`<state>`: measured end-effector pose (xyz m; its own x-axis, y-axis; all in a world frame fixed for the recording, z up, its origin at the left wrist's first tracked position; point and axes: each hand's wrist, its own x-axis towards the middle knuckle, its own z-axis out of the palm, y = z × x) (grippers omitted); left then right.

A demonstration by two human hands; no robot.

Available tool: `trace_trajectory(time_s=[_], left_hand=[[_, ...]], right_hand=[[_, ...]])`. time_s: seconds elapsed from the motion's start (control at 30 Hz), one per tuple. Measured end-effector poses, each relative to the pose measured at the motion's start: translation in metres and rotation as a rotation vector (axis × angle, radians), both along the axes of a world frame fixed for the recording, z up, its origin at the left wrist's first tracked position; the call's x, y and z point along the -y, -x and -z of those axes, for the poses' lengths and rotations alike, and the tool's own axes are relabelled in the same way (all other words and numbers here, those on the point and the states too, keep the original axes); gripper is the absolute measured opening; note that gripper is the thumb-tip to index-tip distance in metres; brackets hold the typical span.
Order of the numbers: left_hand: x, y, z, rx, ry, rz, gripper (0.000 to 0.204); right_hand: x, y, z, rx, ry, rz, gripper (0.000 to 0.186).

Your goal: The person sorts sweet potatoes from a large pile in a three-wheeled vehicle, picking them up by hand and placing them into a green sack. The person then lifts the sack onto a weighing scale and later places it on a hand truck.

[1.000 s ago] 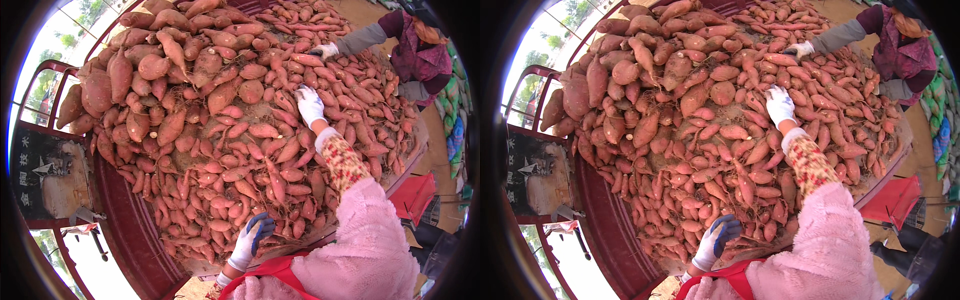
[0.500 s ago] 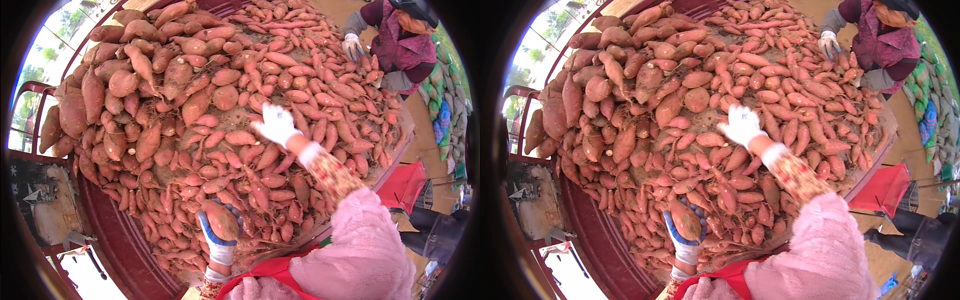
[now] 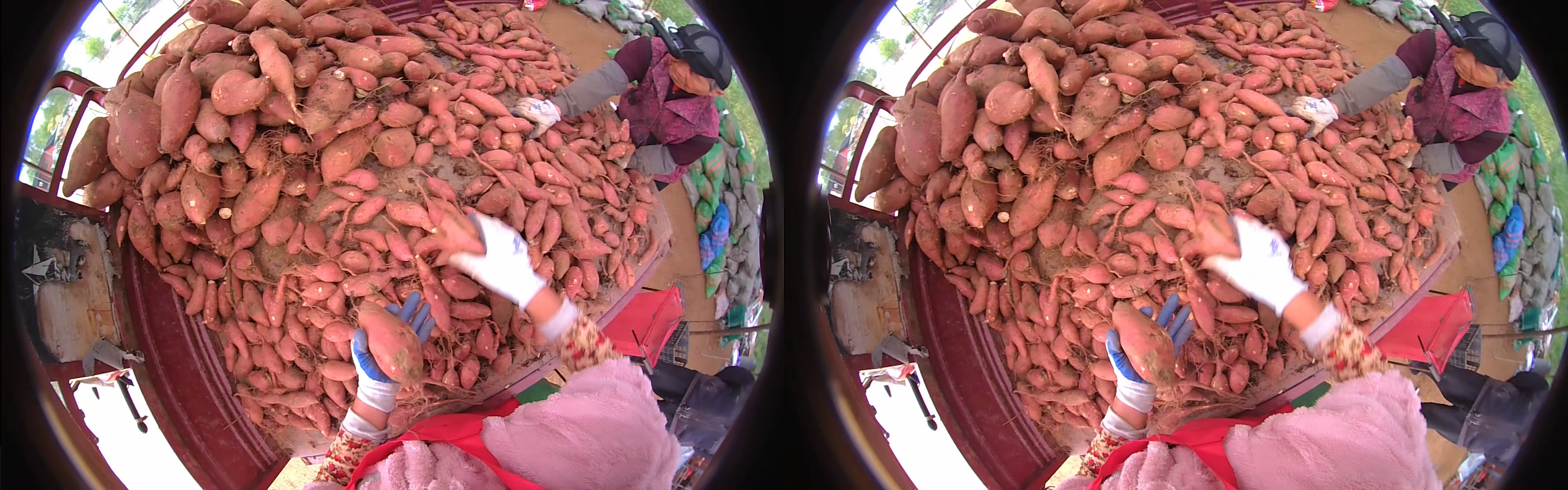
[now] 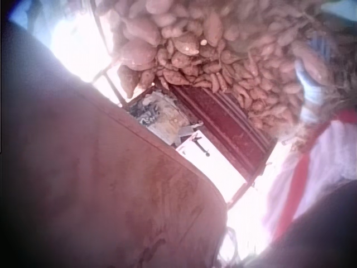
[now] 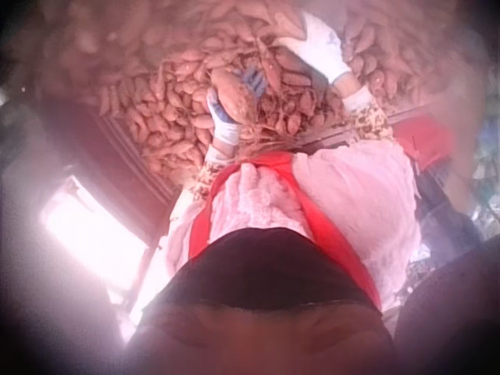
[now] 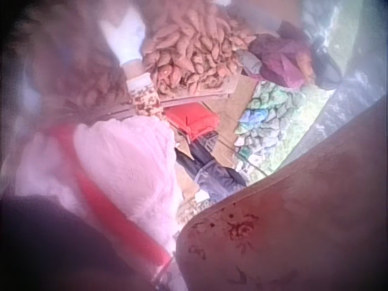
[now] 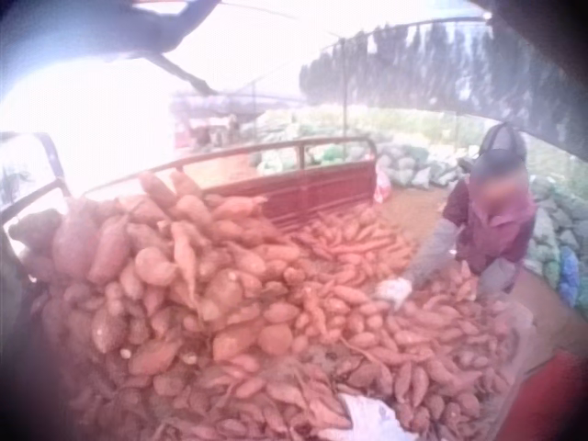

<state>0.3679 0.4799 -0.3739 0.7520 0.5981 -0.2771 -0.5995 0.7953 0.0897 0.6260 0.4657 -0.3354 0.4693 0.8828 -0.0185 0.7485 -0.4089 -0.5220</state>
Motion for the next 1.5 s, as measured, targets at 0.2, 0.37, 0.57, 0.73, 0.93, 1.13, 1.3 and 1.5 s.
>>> trace_trajectory(time_s=[0.2, 0.37, 0.57, 0.73, 0.93, 1.13, 1.3, 1.5], left_hand=[[-0.01, 0.019, 0.024, 0.047, -0.043, -0.171, 0.077], [-0.021, 0.053, 0.032, -0.155, 0.04, -0.307, 0.086], [-0.017, 0.053, 0.024, -0.062, 0.108, -0.273, 0.077], [-0.022, 0.055, 0.026, -0.136, -0.001, -0.233, 0.072], [-0.057, 0.034, 0.044, -0.205, -0.12, -0.193, 0.076], [-0.113, 0.008, 0.058, -0.281, -0.114, -0.1, 0.081], [-0.124, 0.009, 0.059, -0.404, -0.067, -0.14, 0.055], [-0.149, 0.016, 0.067, -0.455, -0.088, -0.023, 0.055]], right_hand=[[-0.033, 0.012, -0.001, -0.556, 0.1, -0.382, 0.089], [-0.202, -0.019, 0.093, -0.12, 0.151, 0.184, 0.107], [-0.277, -0.043, 0.124, -0.048, 0.236, 0.326, 0.11], [-0.221, -0.049, 0.106, -0.208, 0.047, 0.116, 0.098], [-0.134, -0.025, 0.091, -1.437, -0.069, -0.155, 0.05], [-0.129, 0.01, 0.1, -1.723, 0.109, -0.103, 0.062], [-0.124, 0.038, 0.108, -2.285, -0.015, 0.256, 0.047], [-0.115, 0.051, 0.099, -1.882, 0.155, 0.071, 0.049]])
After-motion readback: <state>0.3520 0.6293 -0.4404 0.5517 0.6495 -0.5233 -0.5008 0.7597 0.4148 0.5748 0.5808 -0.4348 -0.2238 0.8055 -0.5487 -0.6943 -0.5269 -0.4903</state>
